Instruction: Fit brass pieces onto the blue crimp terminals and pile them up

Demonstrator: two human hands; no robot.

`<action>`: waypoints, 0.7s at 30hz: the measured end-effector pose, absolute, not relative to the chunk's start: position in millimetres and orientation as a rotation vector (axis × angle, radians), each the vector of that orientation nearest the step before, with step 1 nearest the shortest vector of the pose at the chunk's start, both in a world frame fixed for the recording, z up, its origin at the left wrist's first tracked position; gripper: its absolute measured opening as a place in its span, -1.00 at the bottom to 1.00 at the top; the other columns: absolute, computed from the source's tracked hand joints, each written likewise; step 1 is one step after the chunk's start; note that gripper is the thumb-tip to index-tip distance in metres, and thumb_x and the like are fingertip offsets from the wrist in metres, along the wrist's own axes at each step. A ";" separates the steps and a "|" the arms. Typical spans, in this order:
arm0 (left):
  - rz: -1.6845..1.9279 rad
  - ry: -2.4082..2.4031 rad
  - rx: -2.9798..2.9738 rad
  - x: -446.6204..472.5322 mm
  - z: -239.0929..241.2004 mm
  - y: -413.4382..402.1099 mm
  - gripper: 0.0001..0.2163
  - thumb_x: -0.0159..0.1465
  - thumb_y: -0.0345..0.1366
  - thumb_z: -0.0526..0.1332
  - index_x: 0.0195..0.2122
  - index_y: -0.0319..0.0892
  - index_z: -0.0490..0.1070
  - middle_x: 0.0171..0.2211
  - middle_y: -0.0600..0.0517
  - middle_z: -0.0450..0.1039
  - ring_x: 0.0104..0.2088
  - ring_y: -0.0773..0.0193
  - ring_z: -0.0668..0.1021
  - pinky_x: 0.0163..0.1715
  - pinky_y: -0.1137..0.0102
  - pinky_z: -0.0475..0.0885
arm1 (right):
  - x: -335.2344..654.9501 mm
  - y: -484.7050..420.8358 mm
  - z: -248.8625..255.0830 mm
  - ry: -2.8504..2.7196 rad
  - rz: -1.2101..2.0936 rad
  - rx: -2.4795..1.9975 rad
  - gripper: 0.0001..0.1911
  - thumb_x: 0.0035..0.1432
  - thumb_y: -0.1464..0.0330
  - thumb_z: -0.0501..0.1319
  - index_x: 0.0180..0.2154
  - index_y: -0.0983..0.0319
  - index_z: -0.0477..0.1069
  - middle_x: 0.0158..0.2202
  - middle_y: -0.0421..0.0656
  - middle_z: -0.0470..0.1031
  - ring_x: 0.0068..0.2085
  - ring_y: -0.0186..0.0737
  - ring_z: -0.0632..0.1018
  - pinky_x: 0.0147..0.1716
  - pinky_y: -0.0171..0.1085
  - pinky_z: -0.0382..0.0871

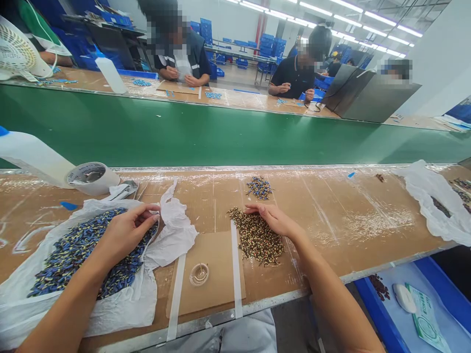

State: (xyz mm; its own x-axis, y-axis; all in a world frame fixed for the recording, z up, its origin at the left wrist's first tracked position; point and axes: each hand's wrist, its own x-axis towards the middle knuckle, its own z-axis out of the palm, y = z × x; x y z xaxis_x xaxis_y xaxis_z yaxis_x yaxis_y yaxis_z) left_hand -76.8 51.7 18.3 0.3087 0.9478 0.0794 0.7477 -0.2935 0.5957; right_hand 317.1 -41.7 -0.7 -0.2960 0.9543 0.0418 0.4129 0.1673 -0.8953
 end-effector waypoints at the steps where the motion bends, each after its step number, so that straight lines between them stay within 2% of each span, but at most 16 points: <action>1: 0.592 1.505 2.137 -77.0 18.6 51.6 -0.69 0.22 -0.10 0.09 -0.13 -0.14 0.46 -0.41 0.04 0.52 -0.43 0.22 0.52 -0.36 0.41 0.37 | 318.1 -41.9 0.4 -1.777 1.116 -1.282 -0.37 0.36 -0.01 -0.21 0.18 0.21 0.30 0.04 -0.01 0.52 0.12 -0.07 0.48 0.21 0.07 0.20; 4: 0.593 1.498 2.155 -77.3 18.4 52.0 -0.69 0.22 -0.11 0.09 -0.15 -0.14 0.47 -0.41 0.03 0.53 -0.42 0.21 0.52 -0.36 0.41 0.37 | 313.3 -35.0 5.1 -1.730 1.147 -1.267 -0.34 0.34 -0.04 -0.21 0.16 0.22 0.32 0.12 0.02 0.45 0.12 -0.08 0.48 0.18 0.02 0.28; 6: 0.590 1.492 2.161 -77.1 17.9 52.3 -0.69 0.22 -0.11 0.09 -0.16 -0.15 0.48 -0.40 0.02 0.54 -0.40 0.20 0.53 -0.35 0.41 0.38 | 303.4 -25.7 9.7 -1.814 1.080 -1.283 -0.35 0.34 -0.05 -0.20 0.14 0.17 0.35 0.16 -0.04 0.40 0.17 -0.10 0.43 0.20 0.01 0.26; 12: 0.595 1.486 2.135 -74.2 21.0 49.7 -0.72 0.22 -0.12 0.10 -0.21 -0.14 0.48 -0.38 0.02 0.55 -0.36 0.19 0.55 -0.32 0.41 0.38 | 273.5 -9.2 17.0 -2.231 0.860 -1.293 -0.57 0.39 0.10 -0.10 0.11 0.02 0.39 0.23 -0.21 0.32 0.25 -0.14 0.33 0.26 0.04 0.14; 21: 0.621 1.480 2.129 -73.2 23.1 47.6 -0.77 0.25 -0.14 0.10 -0.21 -0.14 0.45 -0.36 0.04 0.54 -0.34 0.21 0.55 -0.30 0.41 0.38 | 276.2 -52.4 12.9 -2.329 0.745 -1.372 -0.59 0.34 0.20 0.05 0.17 0.08 0.34 0.25 -0.14 0.29 0.26 -0.07 0.30 0.23 0.03 0.20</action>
